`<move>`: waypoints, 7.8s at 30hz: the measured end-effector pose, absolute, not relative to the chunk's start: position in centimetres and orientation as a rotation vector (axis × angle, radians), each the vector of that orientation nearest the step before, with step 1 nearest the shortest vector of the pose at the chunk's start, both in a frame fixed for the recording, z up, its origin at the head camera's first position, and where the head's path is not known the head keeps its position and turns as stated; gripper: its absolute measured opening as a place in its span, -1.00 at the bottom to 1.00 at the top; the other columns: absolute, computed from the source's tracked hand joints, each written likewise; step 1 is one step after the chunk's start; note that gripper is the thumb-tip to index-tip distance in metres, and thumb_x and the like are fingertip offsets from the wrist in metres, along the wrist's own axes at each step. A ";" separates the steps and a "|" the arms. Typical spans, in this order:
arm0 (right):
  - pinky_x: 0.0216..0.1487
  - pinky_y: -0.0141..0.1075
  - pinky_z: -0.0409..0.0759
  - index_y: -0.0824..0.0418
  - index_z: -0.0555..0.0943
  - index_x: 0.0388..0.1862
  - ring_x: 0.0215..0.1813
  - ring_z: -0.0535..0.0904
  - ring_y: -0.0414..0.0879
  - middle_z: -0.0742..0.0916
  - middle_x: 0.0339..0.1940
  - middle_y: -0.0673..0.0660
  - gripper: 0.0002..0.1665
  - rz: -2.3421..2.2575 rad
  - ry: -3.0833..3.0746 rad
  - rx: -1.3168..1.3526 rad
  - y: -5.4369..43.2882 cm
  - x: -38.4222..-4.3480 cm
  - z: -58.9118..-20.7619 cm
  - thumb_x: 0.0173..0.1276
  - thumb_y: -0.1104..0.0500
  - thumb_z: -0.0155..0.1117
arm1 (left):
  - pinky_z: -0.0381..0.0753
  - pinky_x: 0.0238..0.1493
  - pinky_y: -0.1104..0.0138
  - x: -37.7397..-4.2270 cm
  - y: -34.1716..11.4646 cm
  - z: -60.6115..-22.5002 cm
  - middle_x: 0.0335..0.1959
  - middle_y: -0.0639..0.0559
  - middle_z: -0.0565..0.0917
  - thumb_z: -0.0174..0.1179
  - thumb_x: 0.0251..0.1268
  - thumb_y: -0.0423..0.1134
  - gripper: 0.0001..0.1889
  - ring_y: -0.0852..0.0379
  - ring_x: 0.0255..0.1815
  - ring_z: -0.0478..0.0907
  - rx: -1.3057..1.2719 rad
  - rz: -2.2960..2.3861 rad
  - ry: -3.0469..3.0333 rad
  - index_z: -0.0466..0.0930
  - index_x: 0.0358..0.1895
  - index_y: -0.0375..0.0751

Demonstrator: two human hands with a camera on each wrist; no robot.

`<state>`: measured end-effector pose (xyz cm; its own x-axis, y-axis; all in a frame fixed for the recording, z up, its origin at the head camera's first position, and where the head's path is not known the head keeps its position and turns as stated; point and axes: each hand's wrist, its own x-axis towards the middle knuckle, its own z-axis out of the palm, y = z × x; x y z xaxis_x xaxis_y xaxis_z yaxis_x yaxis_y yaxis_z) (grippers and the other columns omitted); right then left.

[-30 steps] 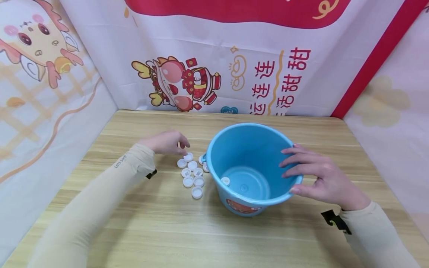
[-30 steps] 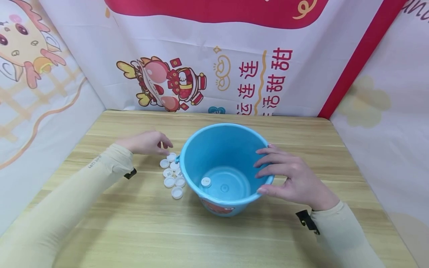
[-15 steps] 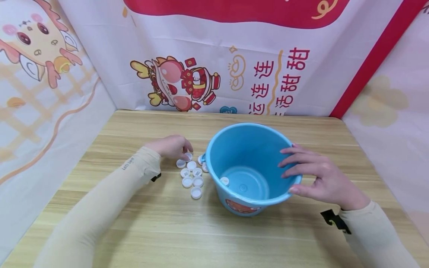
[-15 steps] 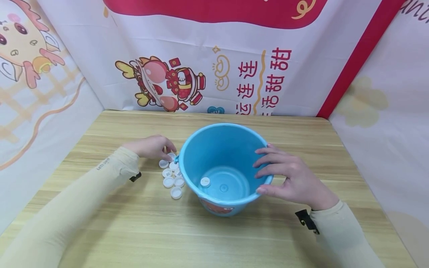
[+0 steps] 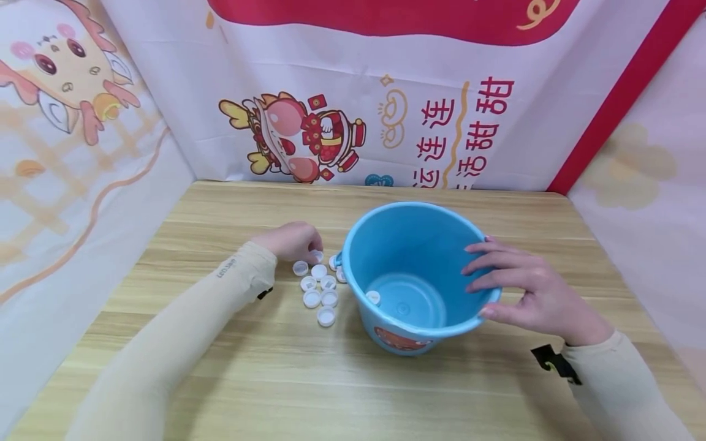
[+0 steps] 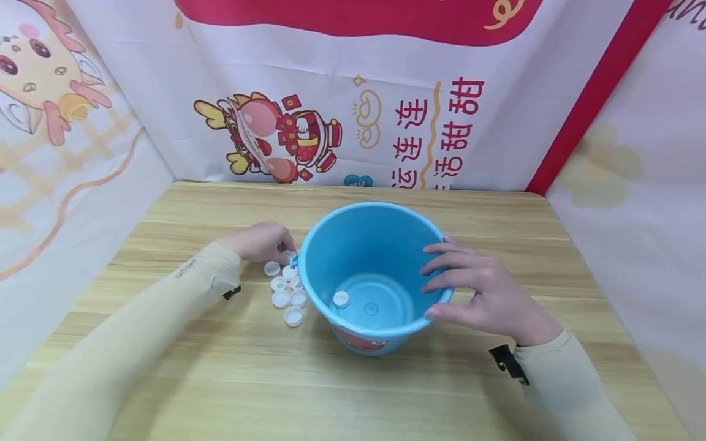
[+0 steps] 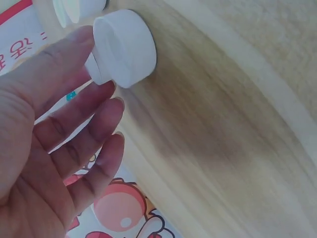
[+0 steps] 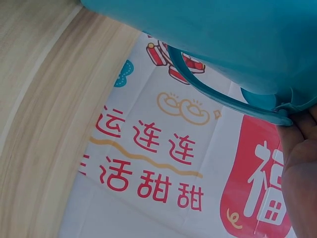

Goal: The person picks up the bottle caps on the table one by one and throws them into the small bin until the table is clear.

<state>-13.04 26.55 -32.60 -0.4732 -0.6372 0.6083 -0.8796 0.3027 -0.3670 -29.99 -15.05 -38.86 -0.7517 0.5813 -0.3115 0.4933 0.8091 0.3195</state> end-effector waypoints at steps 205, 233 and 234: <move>0.47 -0.22 0.19 0.06 0.65 -0.42 0.09 0.49 0.10 0.68 -0.25 0.05 -0.59 0.921 -2.178 1.321 26.1 -12.8 -33.5 0.34 -0.24 0.31 | 0.33 -0.54 0.35 -26.6 -17.3 -37.5 -0.71 0.20 0.46 0.34 0.12 -0.37 -0.84 0.23 -0.64 0.29 1.065 0.222 2.520 0.68 -0.57 -0.10; 0.45 -0.24 0.22 0.15 0.65 -0.42 0.08 0.49 0.07 0.68 -0.27 0.13 -0.54 0.950 -2.098 1.349 25.5 -12.8 -33.3 0.36 -0.22 0.29 | 0.23 -0.55 0.36 -26.5 -16.8 -37.3 -0.73 0.21 0.43 0.36 0.07 -0.38 -0.81 0.24 -0.65 0.24 1.076 0.119 2.542 0.67 -0.63 -0.08; 0.46 -0.22 0.22 0.16 0.66 -0.41 0.09 0.50 0.06 0.68 -0.26 0.15 -0.54 0.940 -2.096 1.349 25.4 -12.7 -33.1 0.36 -0.22 0.29 | 0.23 -0.55 0.36 -26.5 -16.9 -37.3 -0.73 0.20 0.43 0.36 0.08 -0.38 -0.81 0.24 -0.65 0.24 1.071 0.121 2.541 0.67 -0.62 -0.08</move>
